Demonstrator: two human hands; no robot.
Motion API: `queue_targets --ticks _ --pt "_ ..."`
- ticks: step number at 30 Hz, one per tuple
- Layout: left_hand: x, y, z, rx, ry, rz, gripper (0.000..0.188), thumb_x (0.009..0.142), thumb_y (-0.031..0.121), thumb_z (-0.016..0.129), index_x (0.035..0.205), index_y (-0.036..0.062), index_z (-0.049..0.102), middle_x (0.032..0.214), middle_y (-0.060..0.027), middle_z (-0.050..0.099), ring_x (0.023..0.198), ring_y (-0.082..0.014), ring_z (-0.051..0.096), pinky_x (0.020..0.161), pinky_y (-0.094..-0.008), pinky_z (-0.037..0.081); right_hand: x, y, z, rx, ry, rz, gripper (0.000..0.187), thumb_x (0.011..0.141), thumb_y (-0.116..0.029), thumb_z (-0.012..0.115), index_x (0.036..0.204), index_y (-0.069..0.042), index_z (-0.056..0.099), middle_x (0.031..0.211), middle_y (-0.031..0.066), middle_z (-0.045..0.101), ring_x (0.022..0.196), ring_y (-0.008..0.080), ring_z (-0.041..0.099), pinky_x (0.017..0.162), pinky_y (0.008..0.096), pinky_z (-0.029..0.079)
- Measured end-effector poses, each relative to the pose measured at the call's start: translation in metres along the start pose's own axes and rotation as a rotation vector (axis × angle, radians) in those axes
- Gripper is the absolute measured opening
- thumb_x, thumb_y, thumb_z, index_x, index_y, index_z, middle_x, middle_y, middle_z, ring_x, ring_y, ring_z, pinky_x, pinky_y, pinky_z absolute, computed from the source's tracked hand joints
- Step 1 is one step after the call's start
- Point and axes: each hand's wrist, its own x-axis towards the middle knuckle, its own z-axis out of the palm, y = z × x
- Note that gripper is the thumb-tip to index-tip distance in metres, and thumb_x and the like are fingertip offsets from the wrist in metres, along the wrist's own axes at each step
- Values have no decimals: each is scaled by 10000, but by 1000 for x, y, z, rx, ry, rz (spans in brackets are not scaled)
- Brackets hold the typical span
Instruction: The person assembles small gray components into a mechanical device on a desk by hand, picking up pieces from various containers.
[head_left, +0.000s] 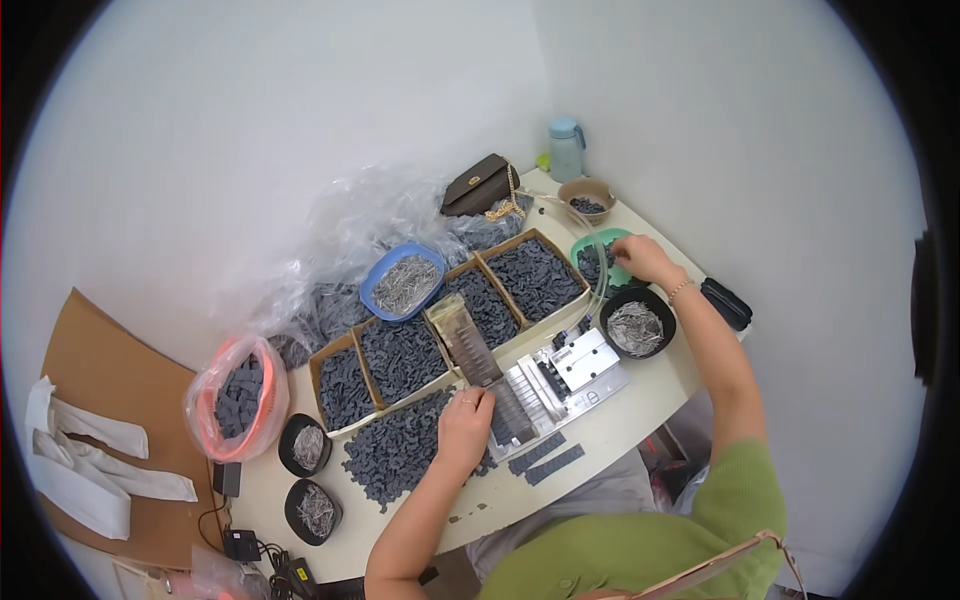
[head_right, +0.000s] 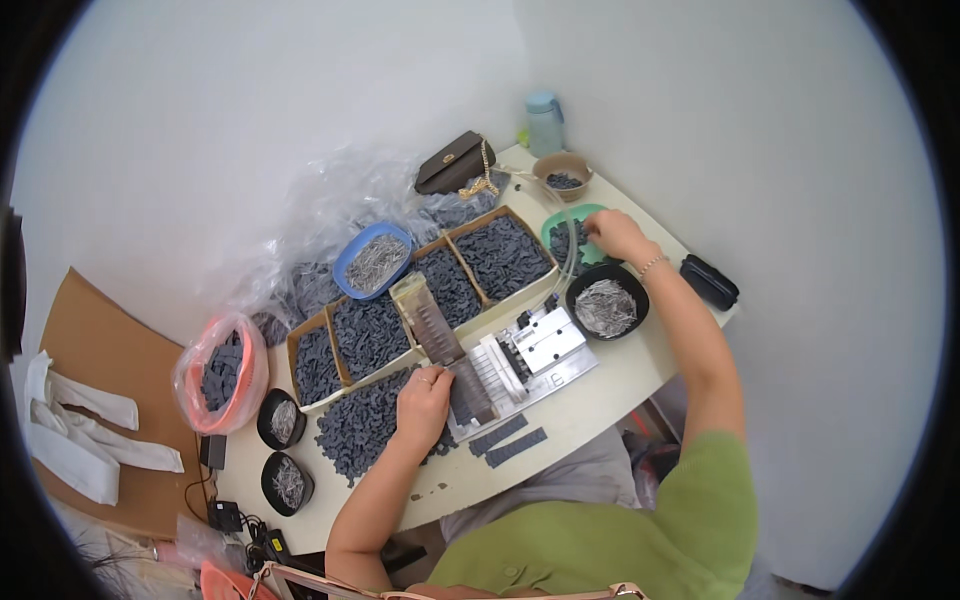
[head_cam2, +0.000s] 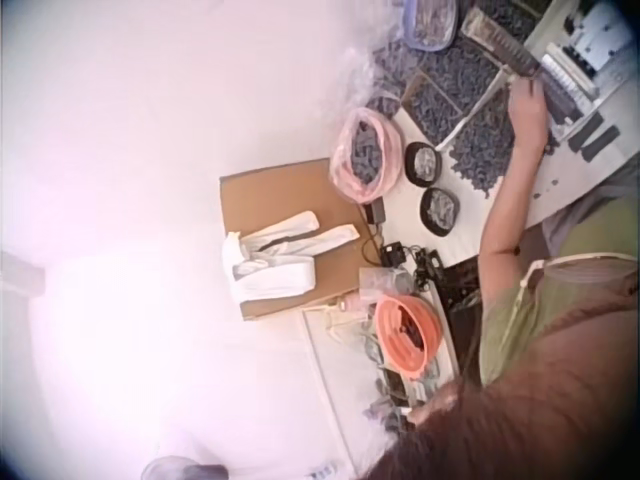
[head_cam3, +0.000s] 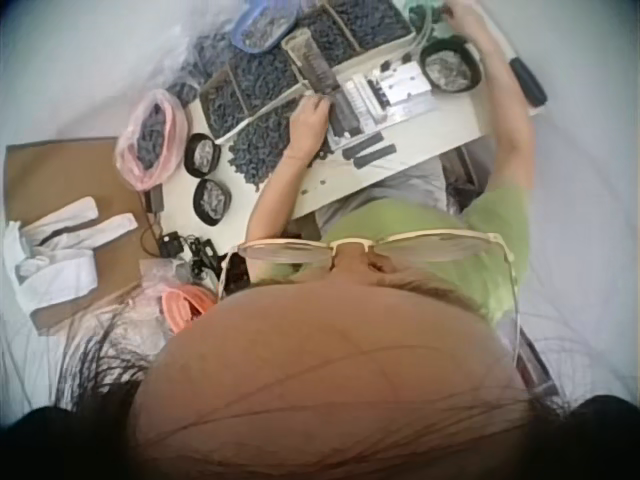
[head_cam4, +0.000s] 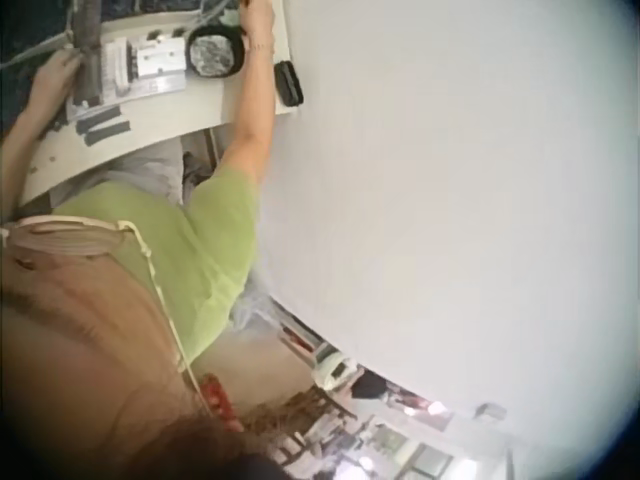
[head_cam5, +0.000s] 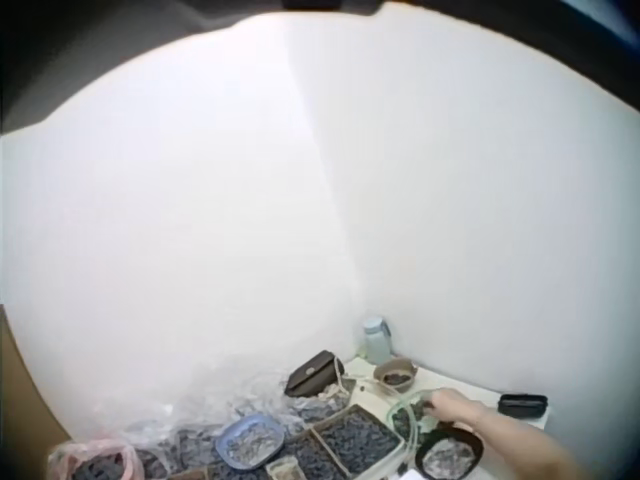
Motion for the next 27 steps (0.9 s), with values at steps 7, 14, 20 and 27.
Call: queue_targets --ticks 7,14,20,27 --pt "-4 10 -14 100 -93 32 287 718 28 592 997 -22 633 980 -123 610 899 -270 603 730 -339 523 8 -10 6 -142 -143 5 161 749 -136 710 871 -44 660 934 144 653 916 320 625 796 420 504" --pt "-16 15 -16 151 -71 87 369 727 25 576 1088 -29 628 1137 -172 631 1091 -306 586 885 -363 487 4 -5 3 -311 -107 -18 121 818 -136 646 883 -34 648 901 165 637 884 343 618 781 431 497" --pt "-39 15 -37 -37 -97 -47 345 769 13 606 1113 6 636 1183 -140 619 1138 -327 560 937 -422 440 -39 -145 -25 291 77 -252 94 855 -114 612 907 -39 637 870 140 635 827 331 617 726 393 502" --pt "-53 15 -87 5 22 -198 292 747 46 697 1037 45 672 1142 -112 631 1146 -331 551 937 -432 436 -86 -232 65 -14 50 -920 77 743 -124 590 754 -53 562 759 64 553 763 228 600 645 335 516"
